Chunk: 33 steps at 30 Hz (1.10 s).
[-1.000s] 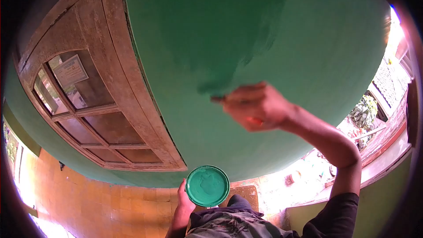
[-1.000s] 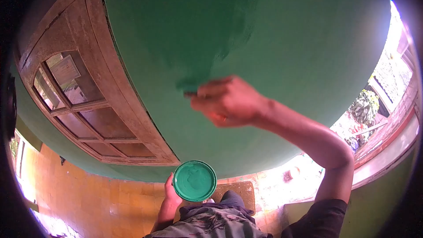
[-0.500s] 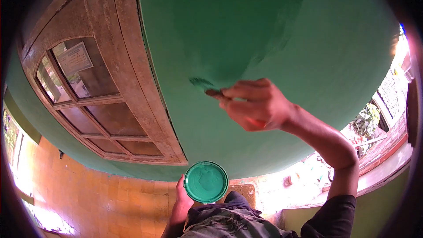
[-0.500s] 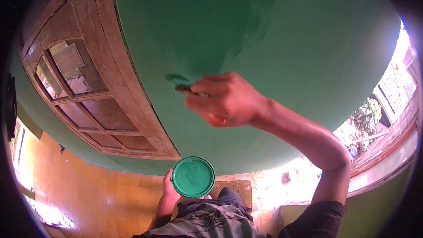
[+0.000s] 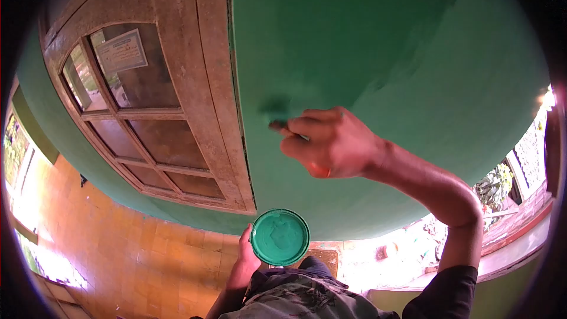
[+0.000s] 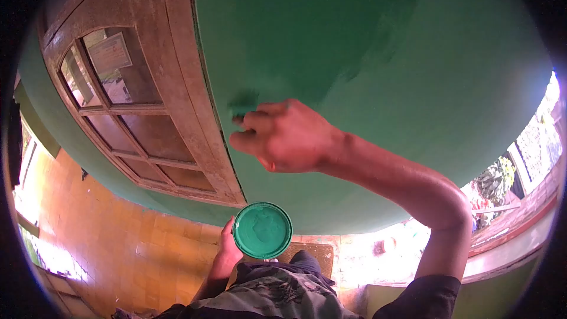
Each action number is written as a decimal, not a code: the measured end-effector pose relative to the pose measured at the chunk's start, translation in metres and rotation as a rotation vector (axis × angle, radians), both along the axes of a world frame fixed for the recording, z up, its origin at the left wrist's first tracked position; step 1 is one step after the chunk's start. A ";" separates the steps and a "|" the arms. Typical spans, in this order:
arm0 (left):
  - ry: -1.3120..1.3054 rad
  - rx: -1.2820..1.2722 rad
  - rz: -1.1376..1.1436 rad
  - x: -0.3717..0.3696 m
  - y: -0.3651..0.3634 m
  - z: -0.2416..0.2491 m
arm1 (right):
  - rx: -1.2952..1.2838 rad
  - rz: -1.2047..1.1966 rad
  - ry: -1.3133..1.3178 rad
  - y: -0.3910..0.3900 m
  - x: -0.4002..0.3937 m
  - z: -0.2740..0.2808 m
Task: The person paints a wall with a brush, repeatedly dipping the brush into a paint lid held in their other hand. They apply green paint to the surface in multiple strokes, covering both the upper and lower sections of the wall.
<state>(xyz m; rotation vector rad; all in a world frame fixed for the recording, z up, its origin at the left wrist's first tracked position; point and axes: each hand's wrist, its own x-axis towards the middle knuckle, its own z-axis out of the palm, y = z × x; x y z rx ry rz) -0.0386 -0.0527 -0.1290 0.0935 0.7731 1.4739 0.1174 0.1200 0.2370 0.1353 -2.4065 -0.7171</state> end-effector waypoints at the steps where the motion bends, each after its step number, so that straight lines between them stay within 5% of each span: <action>1: -0.005 0.003 0.007 -0.001 0.001 -0.006 | -0.207 0.096 0.000 0.002 -0.003 0.001; 3: -0.011 0.014 0.019 -0.004 0.002 -0.011 | -0.407 0.196 -0.004 0.014 -0.009 0.011; 7: -0.036 0.019 0.038 -0.005 0.000 -0.001 | 0.016 0.099 0.188 0.026 -0.014 0.052; 9: -0.054 0.023 0.041 -0.003 -0.005 0.001 | 0.362 0.278 0.445 0.033 -0.023 0.069; 13: -0.060 0.008 0.051 -0.008 -0.002 -0.007 | 0.480 0.020 0.228 0.017 -0.028 0.019; 15: -0.061 0.013 0.057 -0.006 0.003 -0.014 | -0.094 0.025 -0.124 0.000 -0.029 0.000; 16: -0.063 0.026 0.060 -0.006 0.004 -0.018 | -0.095 0.029 -0.125 0.004 -0.030 -0.001; 18: -0.064 0.041 0.066 -0.007 0.003 -0.020 | -0.562 0.125 -0.082 0.019 -0.033 0.005; 22: -0.086 0.048 0.079 -0.005 -0.002 -0.010 | -0.203 0.193 0.212 0.034 -0.038 0.046; 24: -0.098 0.022 0.080 -0.005 -0.005 -0.010 | 0.234 0.363 0.557 0.041 -0.044 0.061; 28: -0.052 0.038 0.091 -0.005 -0.003 -0.006 | 0.221 0.342 0.454 0.047 -0.041 0.006; 30: -0.022 0.041 0.091 -0.003 0.000 -0.006 | -0.208 0.222 0.076 0.031 -0.038 -0.020; 33: -0.022 0.028 0.097 -0.005 0.001 -0.007 | -0.439 0.290 0.157 0.034 -0.037 -0.014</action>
